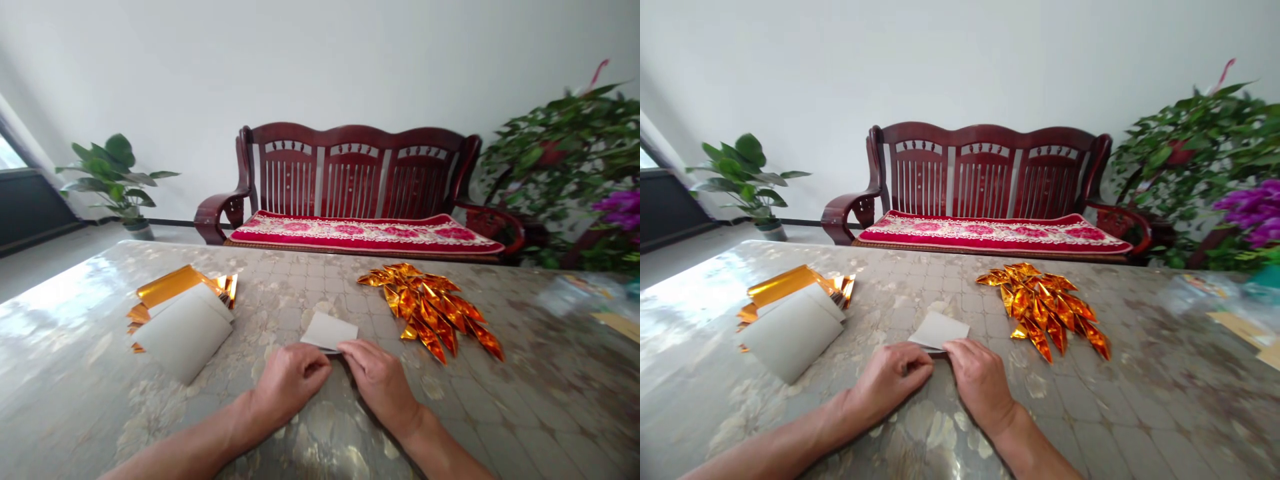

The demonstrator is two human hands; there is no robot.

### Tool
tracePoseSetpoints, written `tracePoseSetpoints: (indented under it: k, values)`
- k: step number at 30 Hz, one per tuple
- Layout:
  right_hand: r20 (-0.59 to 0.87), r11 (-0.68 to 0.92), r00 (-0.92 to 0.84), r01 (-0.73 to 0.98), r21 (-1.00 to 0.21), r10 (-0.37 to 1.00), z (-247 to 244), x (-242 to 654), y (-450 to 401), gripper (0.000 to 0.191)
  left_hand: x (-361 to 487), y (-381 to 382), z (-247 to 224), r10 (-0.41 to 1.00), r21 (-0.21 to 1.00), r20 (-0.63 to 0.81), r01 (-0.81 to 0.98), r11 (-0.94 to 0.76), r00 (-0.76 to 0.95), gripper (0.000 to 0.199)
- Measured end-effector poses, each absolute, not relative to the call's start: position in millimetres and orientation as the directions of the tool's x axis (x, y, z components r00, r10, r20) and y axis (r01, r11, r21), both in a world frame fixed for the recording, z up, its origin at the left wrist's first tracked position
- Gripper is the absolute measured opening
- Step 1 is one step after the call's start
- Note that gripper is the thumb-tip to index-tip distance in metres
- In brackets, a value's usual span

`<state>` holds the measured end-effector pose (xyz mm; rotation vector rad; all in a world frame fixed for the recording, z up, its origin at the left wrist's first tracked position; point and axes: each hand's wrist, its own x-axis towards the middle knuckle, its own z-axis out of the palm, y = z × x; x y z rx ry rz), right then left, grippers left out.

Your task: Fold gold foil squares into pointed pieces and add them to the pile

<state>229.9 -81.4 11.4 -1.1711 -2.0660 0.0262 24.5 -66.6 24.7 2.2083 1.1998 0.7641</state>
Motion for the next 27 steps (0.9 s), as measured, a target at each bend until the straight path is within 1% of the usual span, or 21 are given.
tracePoseSetpoints:
  k: [1,2,3,5,6,7,10,12,14,20,23,27]
  values:
    - [0.589,0.565,-0.285,0.738,-0.369,0.756,10.7,232.0,-80.9,0.022,19.9,-66.5,26.3,0.821,0.546,0.336,0.614,-0.569,0.462,0.015]
    - [0.584,0.551,-0.272,0.745,-0.376,0.765,10.3,233.5,-80.7,0.022,15.5,-65.8,28.2,0.766,0.435,0.403,0.631,-0.642,0.500,0.012]
    - [0.580,0.541,-0.262,0.750,-0.381,0.771,9.9,234.5,-80.5,0.021,11.7,-64.7,30.1,0.726,0.340,0.447,0.652,-0.678,0.522,0.013]
    - [0.576,0.527,-0.248,0.758,-0.385,0.779,9.3,235.2,-80.3,0.021,7.2,-61.5,32.8,0.678,0.197,0.479,0.684,-0.702,0.558,0.026]
    - [0.575,0.521,-0.243,0.760,-0.387,0.781,8.9,235.1,-80.2,0.021,6.6,-59.7,33.0,0.668,0.148,0.470,0.694,-0.704,0.577,0.029]
    - [0.572,0.515,-0.238,0.763,-0.390,0.785,8.5,234.8,-80.2,0.021,6.9,-58.0,32.5,0.661,0.110,0.453,0.698,-0.708,0.598,0.028]
    - [0.553,0.502,-0.232,0.763,-0.406,0.800,7.7,233.8,-80.3,0.021,10.8,-53.8,27.5,0.651,0.044,0.411,0.700,-0.713,0.637,0.016]
    - [0.541,0.500,-0.236,0.760,-0.415,0.808,8.3,233.4,-80.7,0.022,13.2,-51.8,23.7,0.651,0.032,0.403,0.701,-0.712,0.643,0.016]
    - [0.531,0.505,-0.252,0.760,-0.409,0.809,10.1,233.2,-81.4,0.022,14.3,-50.5,21.3,0.662,0.049,0.382,0.702,-0.711,0.644,0.018]
    - [0.471,0.498,-0.324,0.810,-0.311,0.821,17.2,232.9,-83.3,0.014,14.8,-50.3,21.9,0.697,0.137,0.328,0.699,-0.702,0.637,0.025]
    - [0.419,0.477,-0.341,0.833,-0.282,0.842,18.9,233.9,-83.2,0.012,15.5,-51.0,23.0,0.727,0.231,0.297,0.692,-0.684,0.620,0.026]
    - [0.367,0.456,-0.348,0.849,-0.268,0.863,20.9,235.3,-82.2,0.013,14.0,-49.0,23.2,0.798,0.384,0.237,0.701,-0.601,0.555,0.024]
